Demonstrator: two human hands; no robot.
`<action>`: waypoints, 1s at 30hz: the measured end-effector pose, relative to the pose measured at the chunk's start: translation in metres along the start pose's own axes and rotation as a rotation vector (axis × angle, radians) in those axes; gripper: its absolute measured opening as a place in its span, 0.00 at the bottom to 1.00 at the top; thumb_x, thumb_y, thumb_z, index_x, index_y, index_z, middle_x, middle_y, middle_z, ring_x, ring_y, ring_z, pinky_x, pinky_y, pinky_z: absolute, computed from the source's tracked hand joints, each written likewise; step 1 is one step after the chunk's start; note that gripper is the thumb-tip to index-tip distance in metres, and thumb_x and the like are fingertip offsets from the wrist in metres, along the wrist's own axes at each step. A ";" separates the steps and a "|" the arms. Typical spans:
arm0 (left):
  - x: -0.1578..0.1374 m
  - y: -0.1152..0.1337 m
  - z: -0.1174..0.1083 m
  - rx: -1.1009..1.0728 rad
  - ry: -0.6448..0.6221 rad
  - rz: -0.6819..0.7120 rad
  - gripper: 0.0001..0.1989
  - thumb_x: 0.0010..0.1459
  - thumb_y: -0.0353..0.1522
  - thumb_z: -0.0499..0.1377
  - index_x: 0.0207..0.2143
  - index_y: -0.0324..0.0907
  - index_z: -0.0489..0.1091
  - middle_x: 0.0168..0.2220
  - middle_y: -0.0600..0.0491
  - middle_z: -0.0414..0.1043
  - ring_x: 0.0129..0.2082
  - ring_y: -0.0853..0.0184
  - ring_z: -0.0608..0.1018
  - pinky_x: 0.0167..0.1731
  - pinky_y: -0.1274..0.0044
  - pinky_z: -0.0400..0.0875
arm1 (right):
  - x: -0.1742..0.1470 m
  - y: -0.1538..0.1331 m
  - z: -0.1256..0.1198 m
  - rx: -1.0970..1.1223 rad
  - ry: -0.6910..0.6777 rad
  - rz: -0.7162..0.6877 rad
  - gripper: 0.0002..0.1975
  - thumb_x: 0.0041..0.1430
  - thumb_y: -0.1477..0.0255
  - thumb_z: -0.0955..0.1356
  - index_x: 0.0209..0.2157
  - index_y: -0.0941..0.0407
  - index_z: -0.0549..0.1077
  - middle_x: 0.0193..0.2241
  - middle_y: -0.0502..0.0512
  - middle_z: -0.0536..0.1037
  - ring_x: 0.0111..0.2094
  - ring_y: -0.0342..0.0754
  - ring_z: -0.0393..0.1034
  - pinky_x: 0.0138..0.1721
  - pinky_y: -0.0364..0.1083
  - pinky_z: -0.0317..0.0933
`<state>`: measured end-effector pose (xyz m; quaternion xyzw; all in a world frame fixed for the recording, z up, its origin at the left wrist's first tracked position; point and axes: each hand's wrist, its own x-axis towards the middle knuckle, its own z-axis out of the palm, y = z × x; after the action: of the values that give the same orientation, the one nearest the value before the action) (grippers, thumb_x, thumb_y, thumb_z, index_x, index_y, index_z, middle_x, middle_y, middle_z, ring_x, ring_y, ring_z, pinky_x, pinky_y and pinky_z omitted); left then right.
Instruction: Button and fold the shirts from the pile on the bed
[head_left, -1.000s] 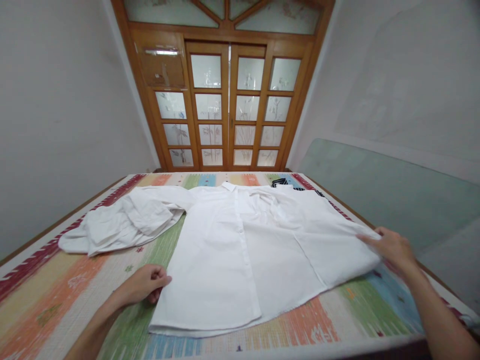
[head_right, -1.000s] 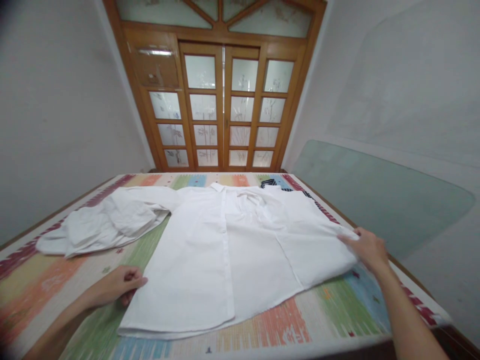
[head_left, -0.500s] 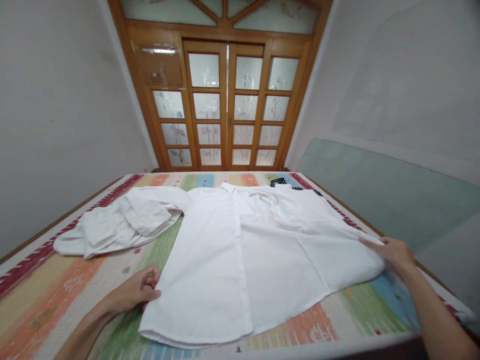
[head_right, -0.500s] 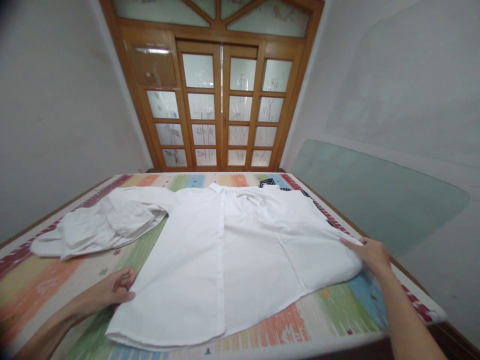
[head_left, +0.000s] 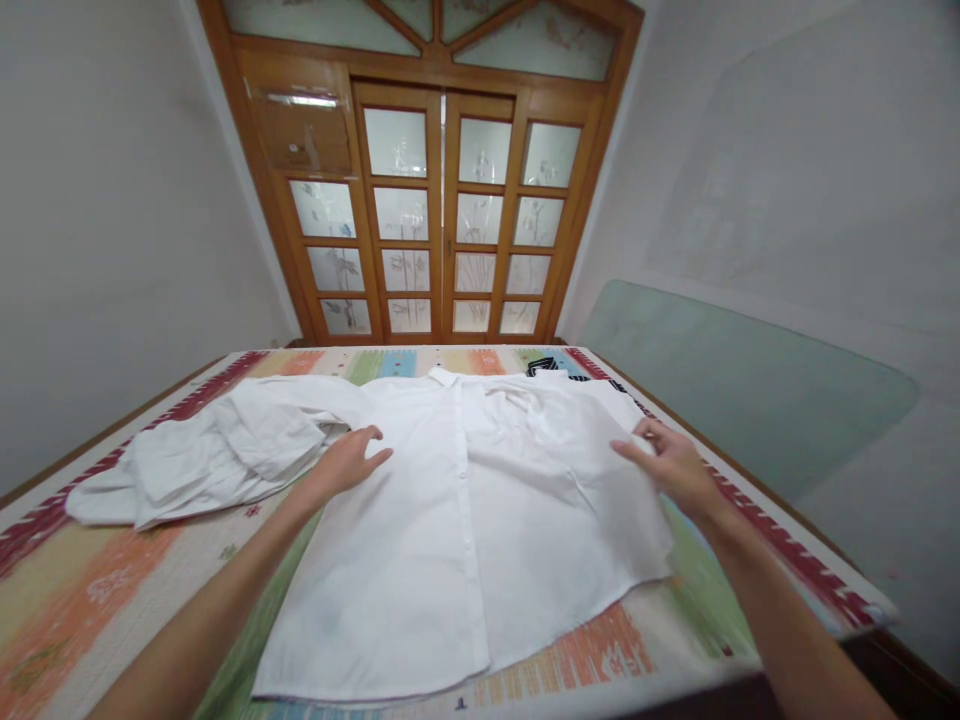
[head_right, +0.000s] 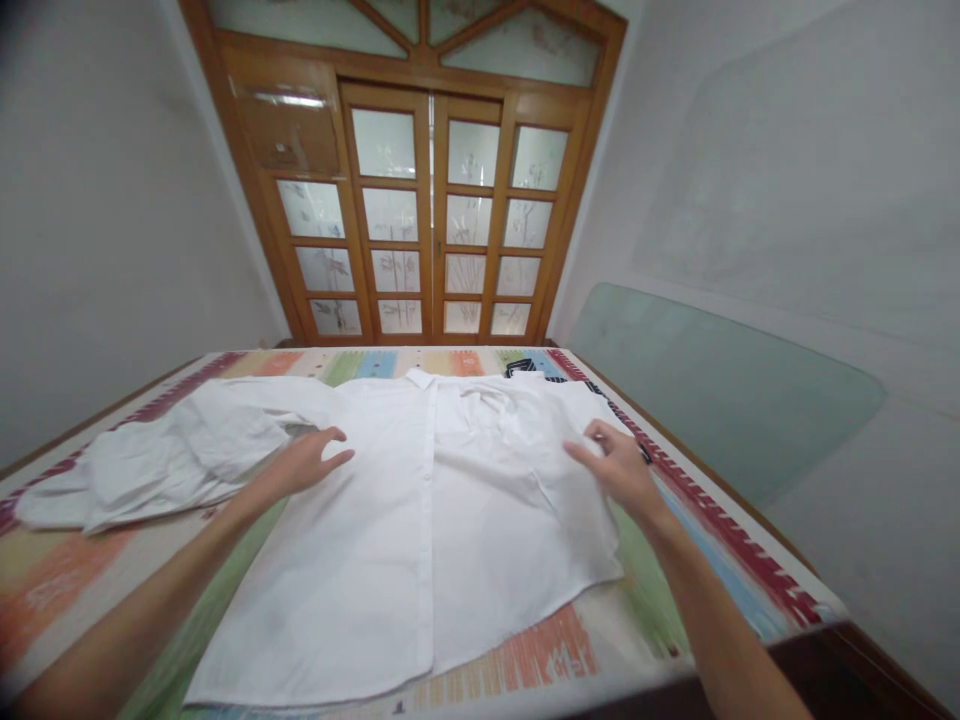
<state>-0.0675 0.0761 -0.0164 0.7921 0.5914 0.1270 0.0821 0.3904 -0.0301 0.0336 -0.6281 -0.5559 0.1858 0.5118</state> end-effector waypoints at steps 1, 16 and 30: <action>0.018 0.003 0.006 0.035 -0.014 -0.008 0.24 0.59 0.45 0.50 0.50 0.39 0.67 0.52 0.42 0.73 0.52 0.55 0.74 0.52 0.68 0.64 | -0.010 -0.009 0.018 -0.063 -0.133 -0.099 0.17 0.44 0.61 0.73 0.21 0.55 0.64 0.18 0.43 0.64 0.22 0.41 0.54 0.26 0.41 0.50; 0.125 -0.030 0.073 0.209 -0.178 -0.139 0.34 0.65 0.47 0.36 0.67 0.38 0.48 0.69 0.43 0.42 0.68 0.48 0.47 0.63 0.54 0.45 | -0.115 0.030 0.135 -0.249 -1.065 -0.240 0.11 0.40 0.75 0.68 0.31 0.56 0.70 0.27 0.47 0.71 0.29 0.44 0.63 0.32 0.40 0.55; 0.168 -0.004 0.072 0.187 -0.011 -0.087 0.30 0.64 0.40 0.43 0.63 0.33 0.57 0.66 0.39 0.54 0.67 0.47 0.51 0.62 0.55 0.48 | -0.114 0.044 0.120 -0.123 -1.135 0.040 0.11 0.37 0.75 0.70 0.29 0.58 0.73 0.23 0.44 0.70 0.25 0.40 0.61 0.27 0.37 0.53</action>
<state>-0.0046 0.2394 -0.0686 0.7705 0.6341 0.0633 0.0163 0.2808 -0.0724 -0.0908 -0.4688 -0.7416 0.4709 0.0922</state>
